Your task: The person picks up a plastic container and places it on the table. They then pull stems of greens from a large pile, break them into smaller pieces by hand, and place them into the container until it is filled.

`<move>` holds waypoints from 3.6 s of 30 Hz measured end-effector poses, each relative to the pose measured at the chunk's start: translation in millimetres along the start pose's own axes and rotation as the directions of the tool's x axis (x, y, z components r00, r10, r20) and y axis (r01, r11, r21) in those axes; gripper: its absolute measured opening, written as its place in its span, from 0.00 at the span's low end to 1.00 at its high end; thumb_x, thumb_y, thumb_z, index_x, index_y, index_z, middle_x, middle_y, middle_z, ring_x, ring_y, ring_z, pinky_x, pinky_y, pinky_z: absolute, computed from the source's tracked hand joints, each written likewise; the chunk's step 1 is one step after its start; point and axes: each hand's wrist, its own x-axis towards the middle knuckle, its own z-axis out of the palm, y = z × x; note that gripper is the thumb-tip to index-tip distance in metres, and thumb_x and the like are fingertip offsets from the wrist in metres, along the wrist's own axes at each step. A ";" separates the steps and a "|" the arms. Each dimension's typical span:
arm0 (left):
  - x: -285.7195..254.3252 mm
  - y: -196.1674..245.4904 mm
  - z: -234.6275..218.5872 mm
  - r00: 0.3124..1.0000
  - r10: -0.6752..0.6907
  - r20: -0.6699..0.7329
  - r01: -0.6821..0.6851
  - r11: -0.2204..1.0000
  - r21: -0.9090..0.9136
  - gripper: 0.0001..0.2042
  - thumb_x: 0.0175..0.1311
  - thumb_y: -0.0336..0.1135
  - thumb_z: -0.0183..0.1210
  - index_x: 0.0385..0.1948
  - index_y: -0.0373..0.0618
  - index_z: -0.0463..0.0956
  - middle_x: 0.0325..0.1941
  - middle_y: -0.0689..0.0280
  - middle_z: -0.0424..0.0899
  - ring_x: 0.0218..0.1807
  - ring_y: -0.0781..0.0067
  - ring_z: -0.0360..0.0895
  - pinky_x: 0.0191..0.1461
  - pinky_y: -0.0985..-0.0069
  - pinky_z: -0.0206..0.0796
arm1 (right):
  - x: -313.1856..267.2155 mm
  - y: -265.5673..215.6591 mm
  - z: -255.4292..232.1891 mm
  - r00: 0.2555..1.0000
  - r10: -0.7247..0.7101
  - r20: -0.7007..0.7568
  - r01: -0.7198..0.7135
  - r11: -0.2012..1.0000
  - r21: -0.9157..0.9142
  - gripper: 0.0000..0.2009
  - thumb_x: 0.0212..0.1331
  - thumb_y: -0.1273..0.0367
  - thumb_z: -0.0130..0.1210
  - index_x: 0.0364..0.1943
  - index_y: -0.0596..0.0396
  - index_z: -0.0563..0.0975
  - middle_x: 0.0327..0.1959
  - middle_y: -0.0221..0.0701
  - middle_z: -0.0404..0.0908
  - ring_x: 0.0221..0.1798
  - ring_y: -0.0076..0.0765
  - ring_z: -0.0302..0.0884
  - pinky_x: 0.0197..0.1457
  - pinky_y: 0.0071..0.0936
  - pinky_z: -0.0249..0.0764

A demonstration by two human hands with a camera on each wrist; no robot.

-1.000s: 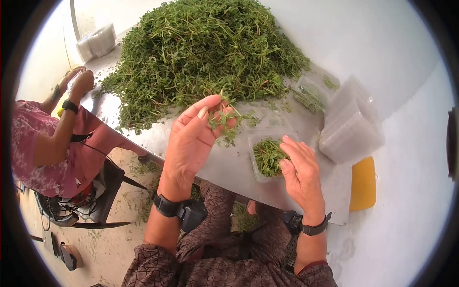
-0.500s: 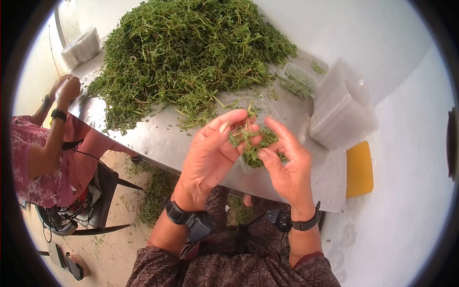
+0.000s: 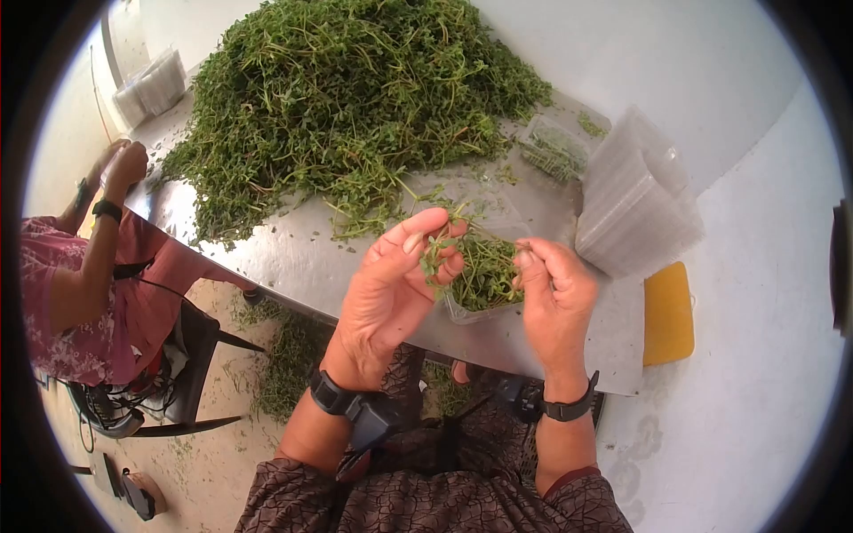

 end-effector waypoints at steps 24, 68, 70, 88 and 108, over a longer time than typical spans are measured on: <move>-0.6 -1.1 11.3 0.989 0.134 0.069 -0.149 0.935 0.321 0.16 0.67 0.27 0.51 0.55 0.32 0.70 0.55 0.56 0.77 0.58 0.68 0.73 0.65 0.71 0.60 | 2.0 7.8 -17.5 0.974 0.181 -0.135 -0.163 0.978 0.133 0.08 0.64 0.73 0.52 0.39 0.65 0.79 0.28 0.31 0.80 0.26 0.19 0.73 0.31 0.18 0.71; -8.5 -9.0 32.2 0.936 0.100 0.339 -0.336 -0.048 0.941 0.02 0.54 0.23 0.58 0.28 0.40 0.78 0.25 0.63 0.80 0.29 0.65 0.76 0.43 0.72 0.65 | -9.4 -20.2 -8.2 0.974 -0.170 0.146 0.198 0.959 -0.202 0.08 0.47 0.82 0.54 0.33 0.62 0.77 0.27 0.41 0.78 0.26 0.46 0.77 0.27 0.31 0.72; -5.8 -5.7 30.3 0.917 0.071 0.392 -0.394 0.008 0.919 0.04 0.53 0.21 0.55 0.28 0.41 0.76 0.24 0.64 0.79 0.29 0.63 0.76 0.43 0.70 0.65 | -5.7 -17.3 -8.9 0.979 -0.157 0.133 0.181 0.965 -0.191 0.08 0.46 0.83 0.53 0.32 0.62 0.77 0.26 0.41 0.77 0.25 0.47 0.76 0.27 0.31 0.71; 0.2 -3.8 16.5 0.876 0.321 0.360 -0.330 -0.145 0.933 0.10 0.54 0.19 0.58 0.37 0.41 0.82 0.35 0.59 0.83 0.38 0.66 0.79 0.40 0.76 0.70 | 0.1 1.7 -32.5 0.975 0.222 -0.005 -0.222 0.975 -0.026 0.09 0.56 0.78 0.54 0.41 0.62 0.80 0.37 0.36 0.82 0.32 0.20 0.75 0.34 0.18 0.71; -2.7 -8.7 0.3 0.882 -0.047 0.468 -0.457 -0.319 0.830 0.15 0.65 0.39 0.53 0.45 0.37 0.77 0.49 0.55 0.79 0.57 0.55 0.73 0.72 0.50 0.47 | -5.6 3.6 -20.3 0.926 -0.023 0.377 0.200 0.876 -0.440 0.15 0.55 0.71 0.58 0.47 0.61 0.76 0.37 0.41 0.81 0.42 0.47 0.78 0.64 0.49 0.62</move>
